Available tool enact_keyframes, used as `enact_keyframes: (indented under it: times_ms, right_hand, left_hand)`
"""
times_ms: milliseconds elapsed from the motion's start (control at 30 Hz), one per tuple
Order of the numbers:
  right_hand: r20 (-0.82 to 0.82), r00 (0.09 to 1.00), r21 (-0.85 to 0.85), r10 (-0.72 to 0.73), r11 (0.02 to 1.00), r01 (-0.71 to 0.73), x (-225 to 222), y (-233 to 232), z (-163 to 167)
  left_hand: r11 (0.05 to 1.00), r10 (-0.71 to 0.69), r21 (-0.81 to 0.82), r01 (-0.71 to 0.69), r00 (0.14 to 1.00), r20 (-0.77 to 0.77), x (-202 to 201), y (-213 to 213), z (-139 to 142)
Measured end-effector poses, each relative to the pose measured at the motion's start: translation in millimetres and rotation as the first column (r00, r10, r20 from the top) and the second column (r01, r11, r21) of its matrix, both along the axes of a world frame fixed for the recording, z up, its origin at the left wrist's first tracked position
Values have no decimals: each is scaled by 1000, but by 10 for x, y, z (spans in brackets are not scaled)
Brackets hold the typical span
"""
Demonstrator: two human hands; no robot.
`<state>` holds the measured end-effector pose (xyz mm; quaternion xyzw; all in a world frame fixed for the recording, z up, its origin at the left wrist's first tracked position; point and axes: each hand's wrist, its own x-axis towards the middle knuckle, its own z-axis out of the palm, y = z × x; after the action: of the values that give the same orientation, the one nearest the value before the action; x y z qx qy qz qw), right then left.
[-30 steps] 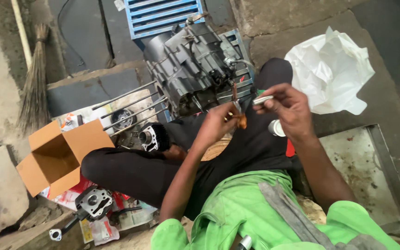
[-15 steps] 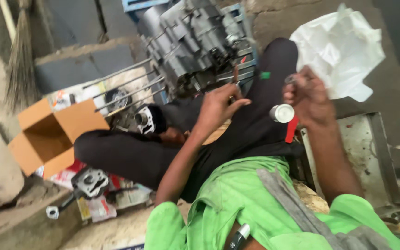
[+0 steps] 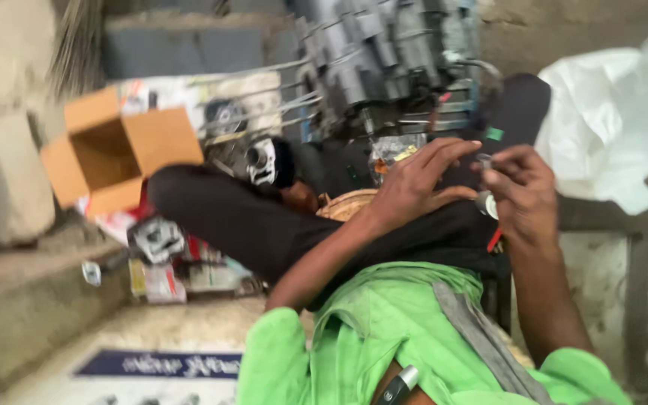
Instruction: The person sits on the ground and installs piston rings onto a piston, then handles a small orange component and a white bottle. The person pours liquid from the white bottle onto the orange component.
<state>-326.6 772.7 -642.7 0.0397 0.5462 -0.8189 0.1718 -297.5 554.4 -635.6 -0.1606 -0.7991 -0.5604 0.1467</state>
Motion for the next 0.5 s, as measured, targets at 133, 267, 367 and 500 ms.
enact_keyframes:
  times_ms: [133, 267, 367, 500]
  right_hand:
    - [-152, 986, 160, -67, 983, 92, 74, -122, 46]
    - [-204, 978, 308, 45, 951, 20, 61, -8, 244]
    - [-253, 967, 202, -2, 978, 55, -60, 286, 295]
    - [-535, 697, 269, -477, 686, 676, -457, 1095, -17]
  left_hand:
    - [996, -88, 2, 88, 996, 20, -109, 153, 139]
    - [984, -137, -103, 143, 988, 66, -176, 175, 276]
    - [986, -109, -123, 116, 992, 64, -236, 195, 273]
    - [995, -53, -85, 59, 996, 65, -215, 54, 178]
